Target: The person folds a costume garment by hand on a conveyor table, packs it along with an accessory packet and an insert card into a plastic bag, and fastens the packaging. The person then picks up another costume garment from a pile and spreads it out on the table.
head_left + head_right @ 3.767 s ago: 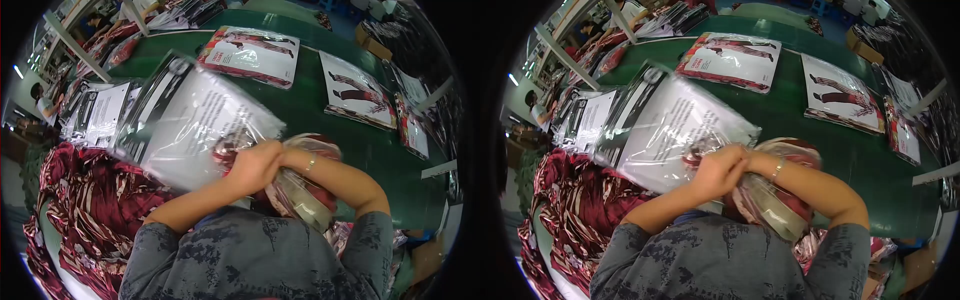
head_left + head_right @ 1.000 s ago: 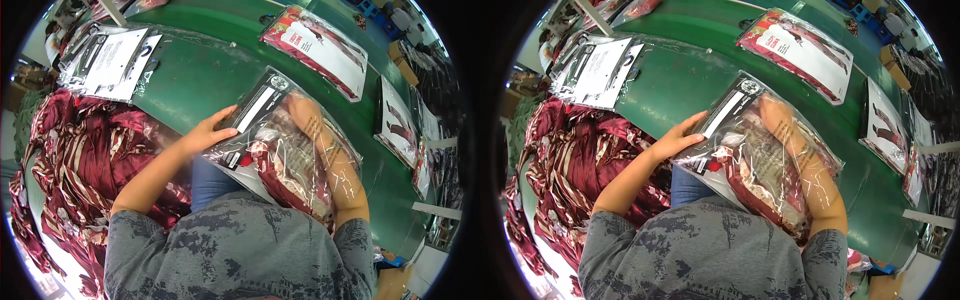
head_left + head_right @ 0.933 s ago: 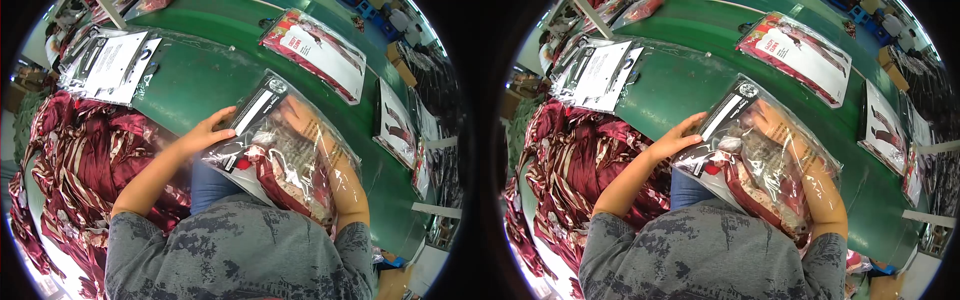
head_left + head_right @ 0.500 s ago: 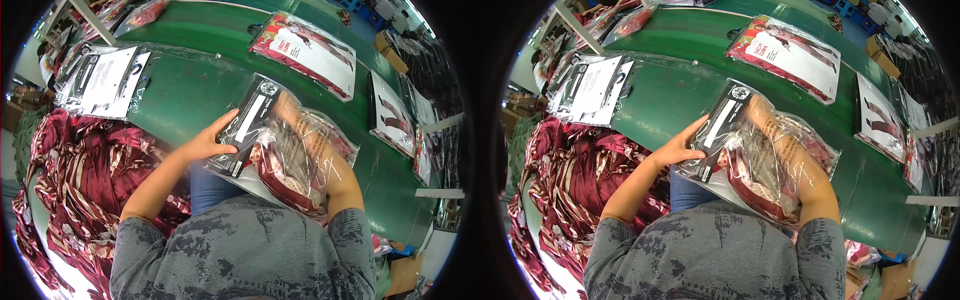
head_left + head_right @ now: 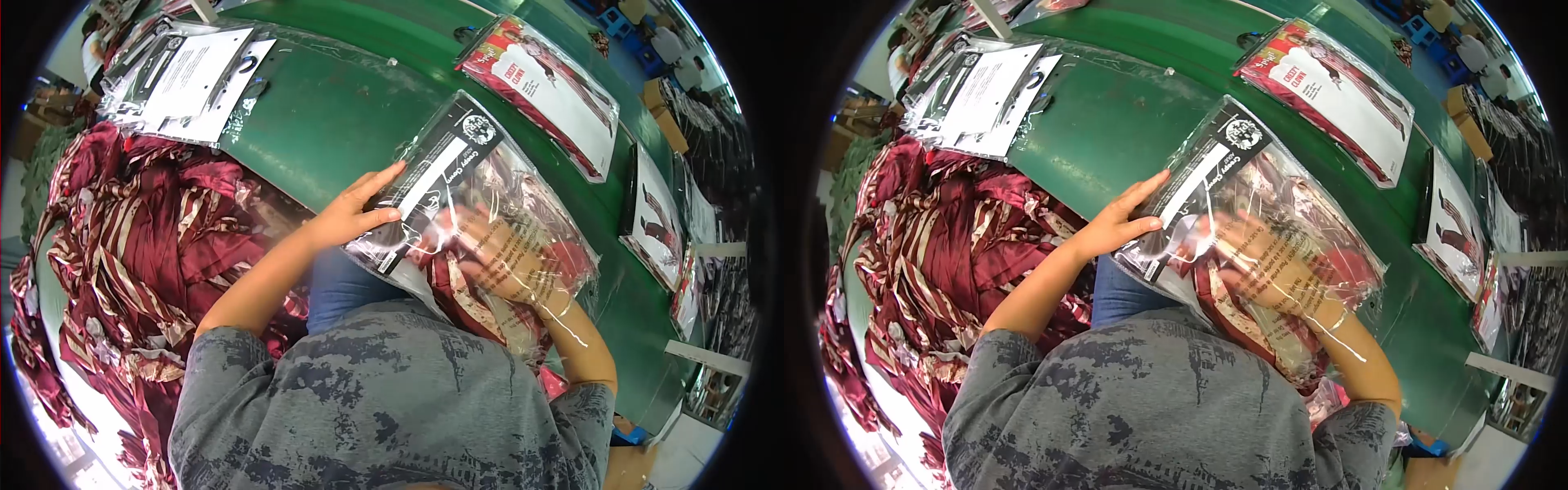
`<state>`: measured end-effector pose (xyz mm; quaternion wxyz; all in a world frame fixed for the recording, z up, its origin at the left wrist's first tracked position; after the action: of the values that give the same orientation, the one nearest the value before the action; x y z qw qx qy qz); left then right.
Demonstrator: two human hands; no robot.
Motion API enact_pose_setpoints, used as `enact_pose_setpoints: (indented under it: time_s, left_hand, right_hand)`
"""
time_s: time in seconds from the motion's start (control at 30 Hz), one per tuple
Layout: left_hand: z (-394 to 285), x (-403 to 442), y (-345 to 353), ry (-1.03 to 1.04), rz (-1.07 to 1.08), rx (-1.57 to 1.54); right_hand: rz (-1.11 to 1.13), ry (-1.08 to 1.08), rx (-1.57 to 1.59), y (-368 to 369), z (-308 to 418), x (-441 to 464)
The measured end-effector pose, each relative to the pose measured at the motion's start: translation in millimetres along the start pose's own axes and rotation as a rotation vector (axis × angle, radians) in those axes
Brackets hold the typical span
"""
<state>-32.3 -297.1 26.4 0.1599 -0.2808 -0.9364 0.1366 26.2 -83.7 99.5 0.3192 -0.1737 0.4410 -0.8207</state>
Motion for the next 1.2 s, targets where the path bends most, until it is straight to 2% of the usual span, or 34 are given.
enact_pose_setpoints:
  time_s: [0.07,0.1,0.2,0.27,0.37,0.47,0.5,0.6,0.63,0.73,0.77,0.87,0.9,1.0,1.07,1.13,1.2]
  left_hand:
    - [6.4,-1.1,1.8,-0.003,-0.025,0.015]
    - [6.2,-0.5,1.1,-0.06,-0.012,-0.035]
    - [3.5,2.2,0.7,-0.072,0.019,0.004]
    - [5.4,3.5,0.1,-0.084,0.052,-0.001]
    - [3.8,3.6,1.6,-0.131,0.05,-0.002]
    - [11.6,7.1,4.1,-0.158,0.066,-0.014]
    - [11.5,7.2,5.3,-0.148,0.035,-0.005]
    - [15.5,8.6,6.9,-0.11,0.001,-0.019]
    - [16.9,8.8,6.2,-0.115,0.001,-0.022]
    - [18.2,3.9,9.7,-0.147,-0.019,-0.029]
    - [15.1,3.9,9.5,-0.152,-0.02,-0.016]
    - [1.9,11.9,6.9,-0.144,-0.012,0.103]
    - [-3.2,13.5,6.4,-0.174,0.01,0.139]
    - [-8.3,16.3,7.2,-0.208,0.036,0.215]
    - [-7.0,18.3,6.7,-0.177,0.065,0.242]
    - [1.3,34.9,-6.9,-0.112,0.103,0.25]
    - [-9.1,70.4,-42.7,-0.028,0.167,0.294]
  right_hand:
    - [0.098,-0.174,-0.264,17.1,20.6,12.9]
    - [-0.05,-0.277,-0.291,35.7,16.1,6.8]
    - [0.107,-0.252,-0.305,52.9,16.1,15.4]
    - [0.005,-0.107,-0.188,41.2,0.9,11.7]
    - [0.149,0.223,0.185,48.1,-29.4,18.7]
    - [-0.015,-0.28,-0.243,54.9,9.1,16.2]
    - [0.089,-0.254,-0.188,63.4,10.7,15.4]
    - [0.159,-0.234,-0.295,58.9,14.5,16.5]
    - [0.038,-0.319,-0.267,51.5,16.8,10.8]
    - [0.113,-0.263,-0.234,71.6,13.7,14.9]
    - [0.076,-0.307,-0.301,73.5,17.8,16.8]
    - [0.052,-0.263,-0.411,68.8,4.9,12.0]
    - [0.151,-0.154,-0.406,48.9,1.7,17.2]
    - [-0.183,0.201,-0.617,1.8,-73.1,-0.3]
    - [-0.296,-0.009,-1.416,17.3,-110.5,3.9]
    - [-0.225,0.139,-0.51,-8.7,-92.7,2.3]
    - [-0.36,0.102,-0.508,-27.1,-77.5,14.8]
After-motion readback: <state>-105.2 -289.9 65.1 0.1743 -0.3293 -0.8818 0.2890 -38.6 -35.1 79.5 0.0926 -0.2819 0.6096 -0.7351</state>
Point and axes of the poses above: each hand's wrist, its own x-axis towards the middle knuckle, its own y-axis out of the palm, z = x × y, the point moved 7 cm from there along x, towards the middle knuckle, and after that the axes turned 11 degrees about y, right-handed, at the moved point
